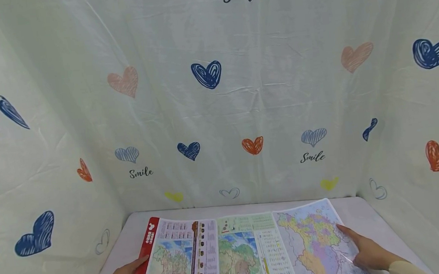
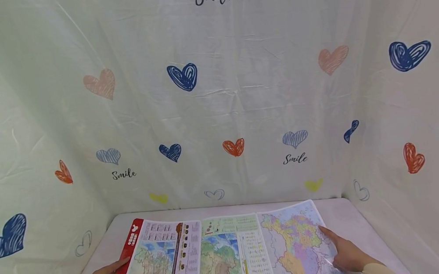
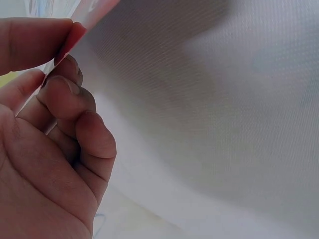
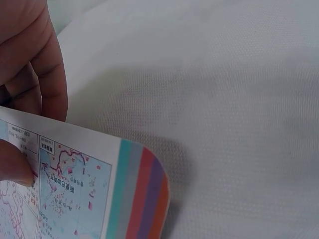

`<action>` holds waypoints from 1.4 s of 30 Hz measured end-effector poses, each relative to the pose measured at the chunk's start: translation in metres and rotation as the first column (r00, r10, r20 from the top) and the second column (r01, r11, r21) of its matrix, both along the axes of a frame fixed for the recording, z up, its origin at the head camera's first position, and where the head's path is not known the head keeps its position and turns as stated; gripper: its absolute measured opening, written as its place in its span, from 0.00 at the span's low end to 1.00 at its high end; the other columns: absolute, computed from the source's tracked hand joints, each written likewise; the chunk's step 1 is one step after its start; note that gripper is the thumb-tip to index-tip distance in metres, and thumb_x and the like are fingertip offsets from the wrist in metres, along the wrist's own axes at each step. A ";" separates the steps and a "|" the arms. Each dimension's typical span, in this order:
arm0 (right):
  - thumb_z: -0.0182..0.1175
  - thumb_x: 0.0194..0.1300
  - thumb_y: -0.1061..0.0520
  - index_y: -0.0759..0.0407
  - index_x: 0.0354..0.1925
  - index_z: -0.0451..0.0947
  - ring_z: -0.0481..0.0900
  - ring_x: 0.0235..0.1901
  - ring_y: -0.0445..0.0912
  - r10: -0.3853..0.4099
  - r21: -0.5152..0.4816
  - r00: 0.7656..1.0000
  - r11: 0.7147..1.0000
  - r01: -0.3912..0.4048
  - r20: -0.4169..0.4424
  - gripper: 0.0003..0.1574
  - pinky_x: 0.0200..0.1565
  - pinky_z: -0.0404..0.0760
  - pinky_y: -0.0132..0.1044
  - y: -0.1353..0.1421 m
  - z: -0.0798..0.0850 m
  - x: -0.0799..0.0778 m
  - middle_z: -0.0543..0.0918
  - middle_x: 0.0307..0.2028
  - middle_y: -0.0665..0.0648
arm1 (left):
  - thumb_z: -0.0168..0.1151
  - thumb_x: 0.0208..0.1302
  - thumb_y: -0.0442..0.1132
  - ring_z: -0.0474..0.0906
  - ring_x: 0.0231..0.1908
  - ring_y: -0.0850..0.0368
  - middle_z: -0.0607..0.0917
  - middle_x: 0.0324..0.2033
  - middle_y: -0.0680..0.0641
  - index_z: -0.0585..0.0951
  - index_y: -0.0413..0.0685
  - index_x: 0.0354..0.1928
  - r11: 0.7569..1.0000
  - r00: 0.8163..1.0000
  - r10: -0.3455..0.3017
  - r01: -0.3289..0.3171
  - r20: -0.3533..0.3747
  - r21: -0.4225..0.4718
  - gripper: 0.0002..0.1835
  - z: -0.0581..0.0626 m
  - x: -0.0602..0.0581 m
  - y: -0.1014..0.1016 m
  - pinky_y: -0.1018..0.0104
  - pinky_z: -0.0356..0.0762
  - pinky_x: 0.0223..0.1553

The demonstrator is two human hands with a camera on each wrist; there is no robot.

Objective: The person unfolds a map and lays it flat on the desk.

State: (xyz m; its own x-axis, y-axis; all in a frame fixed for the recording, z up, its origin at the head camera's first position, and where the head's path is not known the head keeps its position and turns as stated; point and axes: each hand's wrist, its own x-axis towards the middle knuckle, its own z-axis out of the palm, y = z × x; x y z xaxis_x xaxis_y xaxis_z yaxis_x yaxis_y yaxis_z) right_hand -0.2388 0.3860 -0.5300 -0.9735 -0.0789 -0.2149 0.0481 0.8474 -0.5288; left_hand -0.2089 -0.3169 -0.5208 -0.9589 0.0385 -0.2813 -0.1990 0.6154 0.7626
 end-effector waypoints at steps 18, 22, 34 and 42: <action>0.65 0.37 0.73 0.67 0.73 0.54 0.75 0.42 0.59 0.044 0.005 0.997 0.999 -0.044 -0.058 0.63 0.53 0.73 0.66 0.000 -0.006 0.003 0.67 0.60 0.83 | 0.74 0.41 0.29 0.80 0.30 0.48 0.79 0.40 0.41 0.60 0.33 0.73 0.999 0.998 0.026 -0.028 0.058 0.032 0.53 -0.006 0.000 0.000 0.50 0.85 0.27; 0.65 0.39 0.72 0.68 0.73 0.54 0.75 0.45 0.61 0.029 0.008 0.999 1.000 -0.029 -0.034 0.61 0.56 0.67 0.70 -0.002 -0.005 0.002 0.67 0.60 0.83 | 0.73 0.43 0.29 0.80 0.31 0.47 0.79 0.40 0.41 0.58 0.34 0.74 0.997 0.996 0.032 -0.038 0.088 0.068 0.53 -0.008 0.002 0.000 0.49 0.85 0.28; 0.69 0.41 0.72 0.69 0.71 0.57 0.75 0.47 0.62 0.014 0.006 1.000 1.000 -0.014 0.002 0.59 0.56 0.65 0.71 0.000 -0.007 0.000 0.67 0.59 0.83 | 0.76 0.43 0.36 0.80 0.32 0.47 0.79 0.40 0.40 0.54 0.34 0.75 0.993 0.993 0.012 -0.026 0.119 0.116 0.57 -0.013 0.003 -0.003 0.49 0.85 0.29; 0.71 0.43 0.70 0.70 0.70 0.58 0.74 0.43 0.61 -0.015 0.031 0.999 0.999 0.014 0.040 0.56 0.56 0.65 0.72 0.001 -0.006 -0.001 0.72 0.56 0.81 | 0.77 0.45 0.41 0.80 0.33 0.48 0.79 0.41 0.42 0.55 0.33 0.74 0.995 0.994 -0.017 0.006 0.109 0.103 0.57 -0.011 0.005 -0.002 0.50 0.85 0.31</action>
